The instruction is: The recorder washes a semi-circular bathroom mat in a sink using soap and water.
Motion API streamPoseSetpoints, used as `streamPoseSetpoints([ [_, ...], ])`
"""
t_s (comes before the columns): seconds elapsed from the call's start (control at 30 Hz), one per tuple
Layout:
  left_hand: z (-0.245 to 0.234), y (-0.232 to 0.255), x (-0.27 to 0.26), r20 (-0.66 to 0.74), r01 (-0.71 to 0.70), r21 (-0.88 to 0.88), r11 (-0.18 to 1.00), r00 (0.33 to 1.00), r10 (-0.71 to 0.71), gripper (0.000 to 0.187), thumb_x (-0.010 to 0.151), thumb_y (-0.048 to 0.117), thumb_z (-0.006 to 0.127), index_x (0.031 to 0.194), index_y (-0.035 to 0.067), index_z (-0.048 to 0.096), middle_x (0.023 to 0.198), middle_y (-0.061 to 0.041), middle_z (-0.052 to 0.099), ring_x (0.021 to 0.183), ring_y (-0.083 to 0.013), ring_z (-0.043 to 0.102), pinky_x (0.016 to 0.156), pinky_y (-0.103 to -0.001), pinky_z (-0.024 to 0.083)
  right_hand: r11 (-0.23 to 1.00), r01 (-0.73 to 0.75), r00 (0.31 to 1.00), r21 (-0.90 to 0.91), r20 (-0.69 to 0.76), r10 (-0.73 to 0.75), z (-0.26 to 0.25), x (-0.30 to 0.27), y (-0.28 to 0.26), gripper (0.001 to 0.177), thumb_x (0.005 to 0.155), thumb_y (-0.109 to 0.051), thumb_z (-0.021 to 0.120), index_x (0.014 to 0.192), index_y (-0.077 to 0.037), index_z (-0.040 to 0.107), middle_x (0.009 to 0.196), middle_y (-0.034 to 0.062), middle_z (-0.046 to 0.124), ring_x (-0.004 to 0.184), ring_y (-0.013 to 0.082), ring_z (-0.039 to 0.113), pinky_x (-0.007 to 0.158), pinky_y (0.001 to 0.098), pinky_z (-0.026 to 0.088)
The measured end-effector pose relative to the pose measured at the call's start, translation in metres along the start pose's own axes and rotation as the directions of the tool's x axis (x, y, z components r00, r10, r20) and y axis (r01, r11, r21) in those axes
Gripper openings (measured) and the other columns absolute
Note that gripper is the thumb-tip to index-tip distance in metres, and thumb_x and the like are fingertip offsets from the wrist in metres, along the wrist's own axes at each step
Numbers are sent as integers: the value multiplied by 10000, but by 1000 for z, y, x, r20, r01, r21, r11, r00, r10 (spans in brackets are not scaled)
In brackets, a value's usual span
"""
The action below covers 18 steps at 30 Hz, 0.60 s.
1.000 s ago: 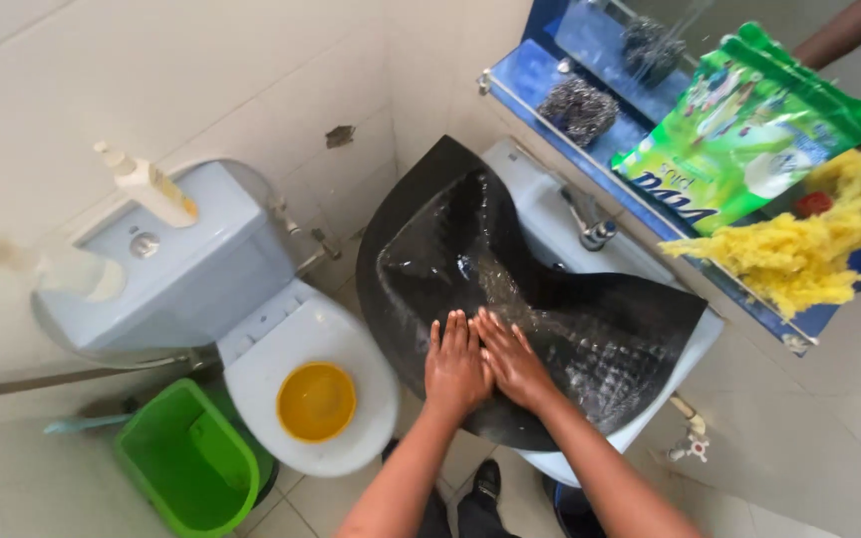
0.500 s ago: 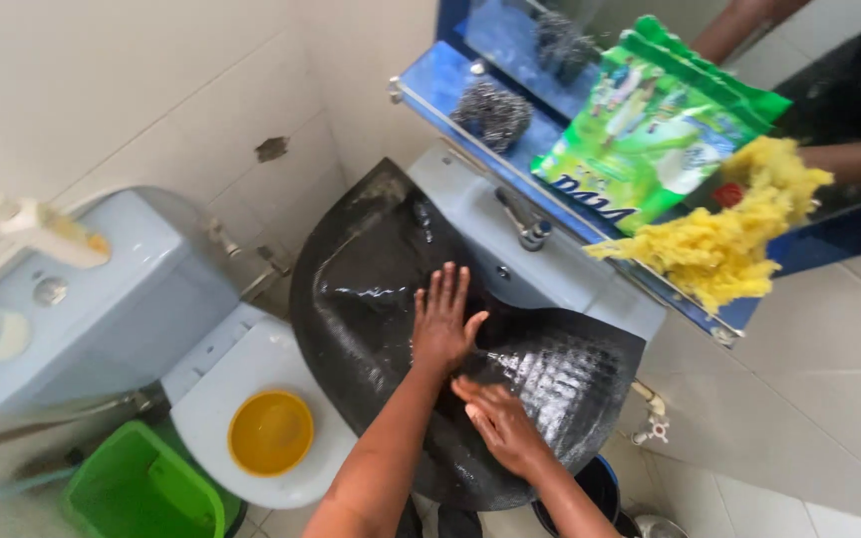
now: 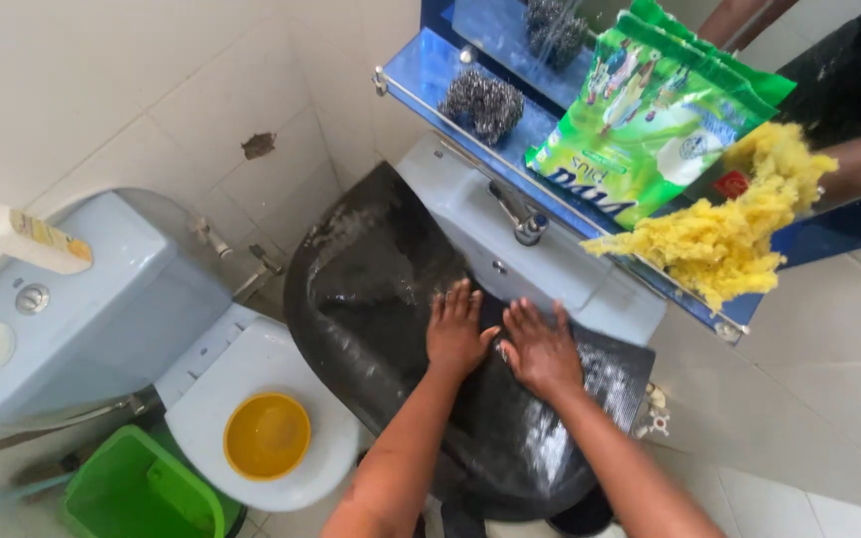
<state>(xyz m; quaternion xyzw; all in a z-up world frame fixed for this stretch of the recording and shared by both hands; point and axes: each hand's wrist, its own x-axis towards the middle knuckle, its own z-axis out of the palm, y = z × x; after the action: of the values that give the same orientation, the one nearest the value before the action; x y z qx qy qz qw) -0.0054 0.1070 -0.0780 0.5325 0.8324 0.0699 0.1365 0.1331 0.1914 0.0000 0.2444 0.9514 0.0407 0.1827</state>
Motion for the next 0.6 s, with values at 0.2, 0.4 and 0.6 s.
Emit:
streamPoseSetpoints([
  [0.2,-47,-48,13,150,159,231,960,969,-197,920,934,748,355,1631,182,155,1723,-27,42,1584,-193,30,1244,-550,-33,967,-56,994,247,-78,78,57,14,-6,553,1017,-423,468,1546,-266,447,1582,106,424,1446,252,373,1162,570,274],
  [0.4,-38,-31,2,370,-12,230,973,926,-76,823,1023,651,334,1666,174,143,1747,-83,29,1600,-221,-27,1233,-611,-59,832,-408,912,375,213,352,9,58,-41,542,1004,-455,524,1496,-231,483,1543,44,467,1507,236,351,1219,591,262],
  [0.6,-27,-27,-5,438,17,144,989,896,-79,731,1037,551,286,1642,190,92,1726,21,-21,1583,-164,-50,1241,-580,-82,882,-91,990,462,-54,131,89,61,-42,534,1012,-364,510,1528,-242,445,1580,107,395,1501,257,307,1179,660,167],
])
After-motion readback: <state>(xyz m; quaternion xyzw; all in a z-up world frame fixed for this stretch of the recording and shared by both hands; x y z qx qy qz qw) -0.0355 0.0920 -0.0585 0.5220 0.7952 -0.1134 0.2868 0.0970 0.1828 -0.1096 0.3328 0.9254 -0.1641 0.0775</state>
